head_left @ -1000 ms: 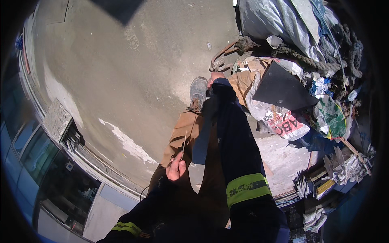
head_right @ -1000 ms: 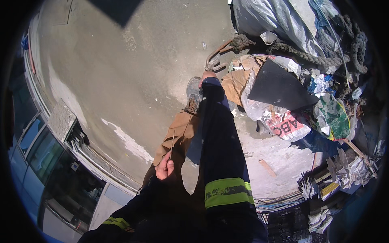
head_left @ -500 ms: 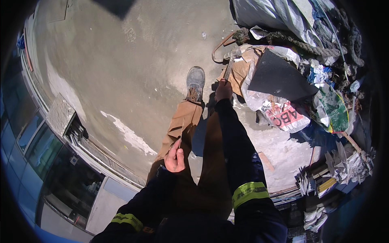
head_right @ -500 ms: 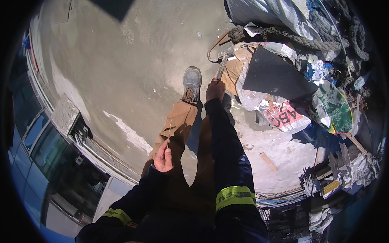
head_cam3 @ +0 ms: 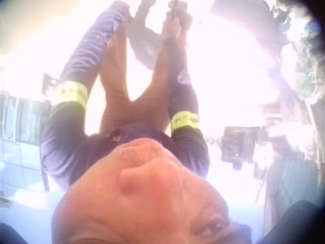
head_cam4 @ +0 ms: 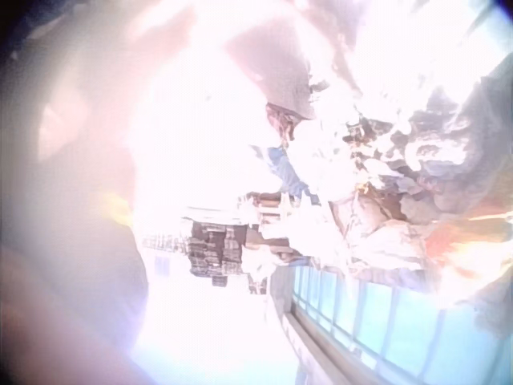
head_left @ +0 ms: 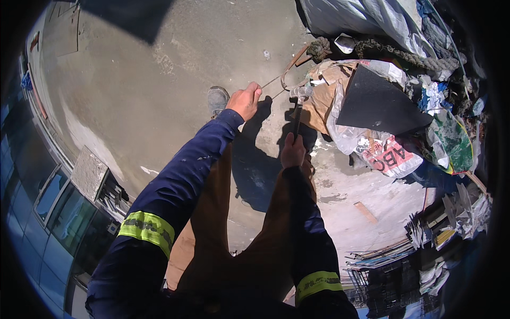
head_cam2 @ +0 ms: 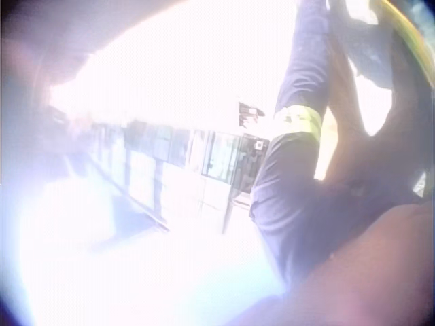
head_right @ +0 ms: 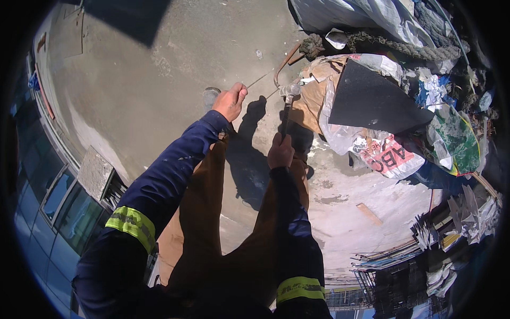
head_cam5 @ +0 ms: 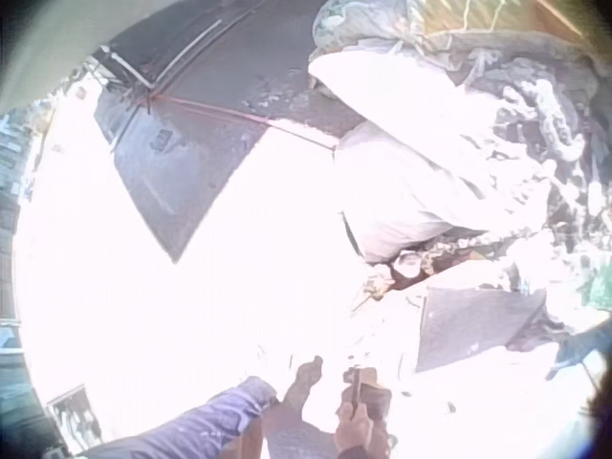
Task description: The person walks across a construction site, picks up a hammer, and then uses a thin metal wire to probe and adjust the internal contacts of a blue electrical connector. Another worker is visible nearby handling tiles.
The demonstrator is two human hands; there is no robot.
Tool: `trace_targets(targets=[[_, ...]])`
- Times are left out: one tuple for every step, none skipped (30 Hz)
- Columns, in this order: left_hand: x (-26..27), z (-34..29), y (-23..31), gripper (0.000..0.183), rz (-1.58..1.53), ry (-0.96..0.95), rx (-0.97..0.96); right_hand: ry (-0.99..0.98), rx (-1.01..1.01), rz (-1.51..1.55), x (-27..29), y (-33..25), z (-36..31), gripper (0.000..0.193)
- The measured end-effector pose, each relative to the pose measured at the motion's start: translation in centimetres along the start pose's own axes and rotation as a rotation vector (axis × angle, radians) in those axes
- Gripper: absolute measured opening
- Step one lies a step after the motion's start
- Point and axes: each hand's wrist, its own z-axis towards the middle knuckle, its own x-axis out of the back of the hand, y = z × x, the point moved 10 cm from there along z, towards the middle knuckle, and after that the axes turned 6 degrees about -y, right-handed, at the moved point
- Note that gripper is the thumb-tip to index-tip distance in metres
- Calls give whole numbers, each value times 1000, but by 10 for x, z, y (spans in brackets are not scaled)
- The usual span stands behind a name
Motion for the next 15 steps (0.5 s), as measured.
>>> trace_targets(targets=[[-18,39,-5,26,23,-21,-12,14,-7,54,-8,1,7,35],[-35,75,-19,25,9,-32,4,26,-23,68,-19,6,15,34],[-54,106,-39,25,-114,-60,28,29,-36,78,-32,11,24,34],[-68,132,-60,25,-234,-81,52,30,-45,90,-44,13,31,34],[-78,150,-70,27,-220,-84,70,30,-82,130,-52,16,36,36],[-86,162,-72,28,-208,-96,77,60,-92,121,-57,21,40,36],[-92,165,-72,29,-118,-86,80,95,-106,111,-58,26,41,36],[-93,167,-72,30,-28,-68,83,126,-112,100,-58,30,42,36],[-92,168,-69,31,71,-54,80,114,-139,65,-57,31,40,36],[-95,167,-66,32,112,-76,78,134,-132,68,-53,29,39,36],[-97,164,-63,32,154,-95,76,153,-122,71,-49,26,39,36],[-96,161,-61,33,202,-108,73,170,-107,81,-48,21,38,36],[-95,161,-58,32,229,-113,31,160,-116,87,-49,22,39,36],[-95,161,-53,32,257,-117,-13,152,-125,93,-49,25,41,37],[-93,160,-51,31,288,-116,-50,137,-131,100,-52,26,42,38]])
